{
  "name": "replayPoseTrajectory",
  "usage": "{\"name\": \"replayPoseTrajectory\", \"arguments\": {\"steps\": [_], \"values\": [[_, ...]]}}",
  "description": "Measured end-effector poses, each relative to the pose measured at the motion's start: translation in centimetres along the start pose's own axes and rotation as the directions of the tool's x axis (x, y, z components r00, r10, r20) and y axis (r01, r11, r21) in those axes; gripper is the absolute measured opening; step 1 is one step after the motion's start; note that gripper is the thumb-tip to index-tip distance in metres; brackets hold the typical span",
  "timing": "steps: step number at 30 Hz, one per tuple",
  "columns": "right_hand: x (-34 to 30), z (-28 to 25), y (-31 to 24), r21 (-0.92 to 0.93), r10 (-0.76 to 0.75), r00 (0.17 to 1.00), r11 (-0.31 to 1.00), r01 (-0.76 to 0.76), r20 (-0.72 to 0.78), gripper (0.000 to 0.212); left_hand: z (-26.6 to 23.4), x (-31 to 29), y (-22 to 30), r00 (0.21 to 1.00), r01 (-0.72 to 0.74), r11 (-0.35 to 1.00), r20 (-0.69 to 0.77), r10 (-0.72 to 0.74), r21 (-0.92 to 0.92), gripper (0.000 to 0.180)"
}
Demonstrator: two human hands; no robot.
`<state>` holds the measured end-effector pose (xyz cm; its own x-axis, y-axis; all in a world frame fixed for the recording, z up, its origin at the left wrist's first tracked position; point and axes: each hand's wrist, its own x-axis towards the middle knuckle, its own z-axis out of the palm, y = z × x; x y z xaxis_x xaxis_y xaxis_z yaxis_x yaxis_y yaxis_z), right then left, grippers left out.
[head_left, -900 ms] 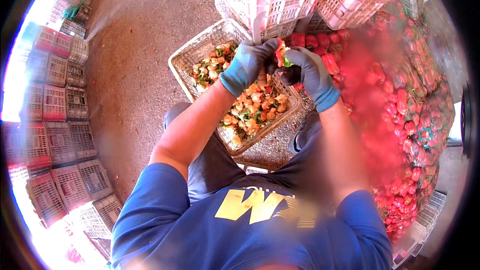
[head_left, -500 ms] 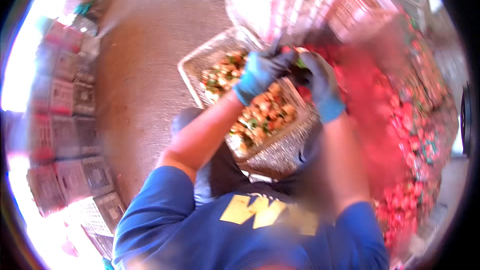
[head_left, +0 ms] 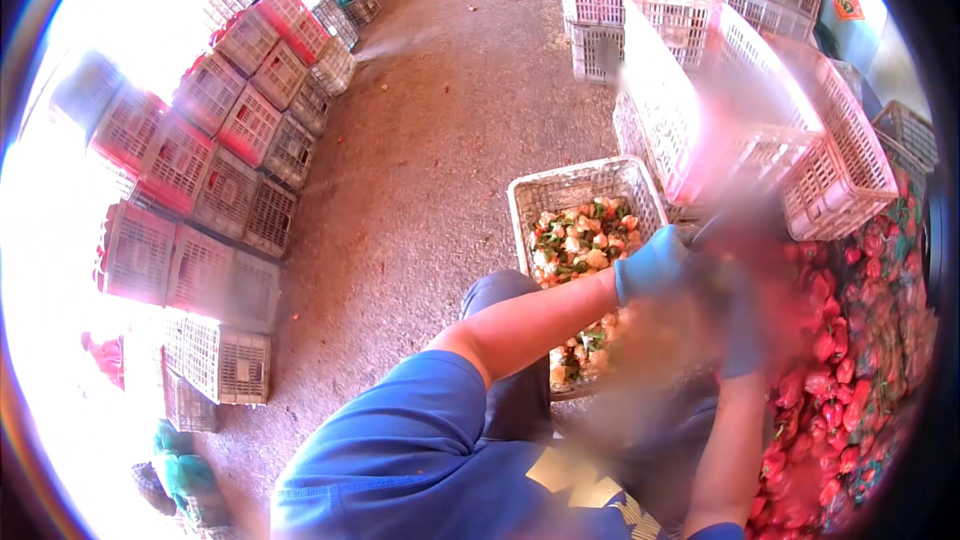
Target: The person processes red bell peppers by cutting them in half, removing the cores and seeds, and placing the cleaned pieces into a basket.
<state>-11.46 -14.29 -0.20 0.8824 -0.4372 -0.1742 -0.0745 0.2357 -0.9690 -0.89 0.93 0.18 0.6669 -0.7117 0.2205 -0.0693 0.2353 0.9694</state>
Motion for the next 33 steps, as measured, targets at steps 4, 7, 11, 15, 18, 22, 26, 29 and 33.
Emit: {"name": "replayPoseTrajectory", "arguments": {"steps": [4,7,11,15,18,22,26,29,33], "values": [[1.7,-1.4,1.8,0.29,0.129,0.985,0.944,-0.157,0.115,0.037,-0.4,0.7,0.6,0.999,-0.028,0.998,0.027,0.026,0.064,0.029],[1.0,-1.1,1.1,0.264,0.205,0.974,0.938,-0.224,0.098,0.037,-2.1,0.5,-0.7,0.982,0.145,0.988,0.114,-0.149,0.046,0.032],[0.5,-1.4,-0.2,0.312,0.165,0.946,0.916,-0.252,0.281,0.04,-1.1,0.5,1.7,0.908,0.419,0.905,0.057,-0.416,-0.07,0.032],[0.5,-1.1,-0.4,0.391,0.128,0.928,0.88,-0.268,0.35,0.038,-1.1,0.2,2.4,0.867,0.496,0.83,0.09,-0.49,-0.254,0.029],[0.2,-1.0,-0.4,0.428,0.089,0.918,0.865,-0.263,0.386,0.037,-1.8,0.3,1.1,0.904,0.419,0.808,0.106,-0.415,-0.414,0.028],[-0.8,-0.4,-1.8,0.179,0.109,0.963,0.972,-0.156,0.248,0.044,-2.9,0.8,2.3,0.902,0.394,0.813,0.008,-0.432,-0.43,0.027],[-0.6,-1.0,0.5,-0.697,-0.09,0.971,0.683,0.221,0.22,0.073,-3.5,0.7,2.9,0.904,0.428,0.903,-0.004,-0.428,0.02,0.026],[-1.9,1.6,-1.3,-0.786,0.211,0.941,0.613,0.084,0.265,0.076,-5.0,0.5,1.5,0.864,0.475,0.843,0.048,-0.501,0.254,0.028],[-1.3,3.1,-0.6,-0.89,0.197,0.924,0.393,0.232,0.328,0.08,-5.7,4.7,2.6,0.901,0.408,0.905,0.105,-0.421,0.123,0.026]]}}
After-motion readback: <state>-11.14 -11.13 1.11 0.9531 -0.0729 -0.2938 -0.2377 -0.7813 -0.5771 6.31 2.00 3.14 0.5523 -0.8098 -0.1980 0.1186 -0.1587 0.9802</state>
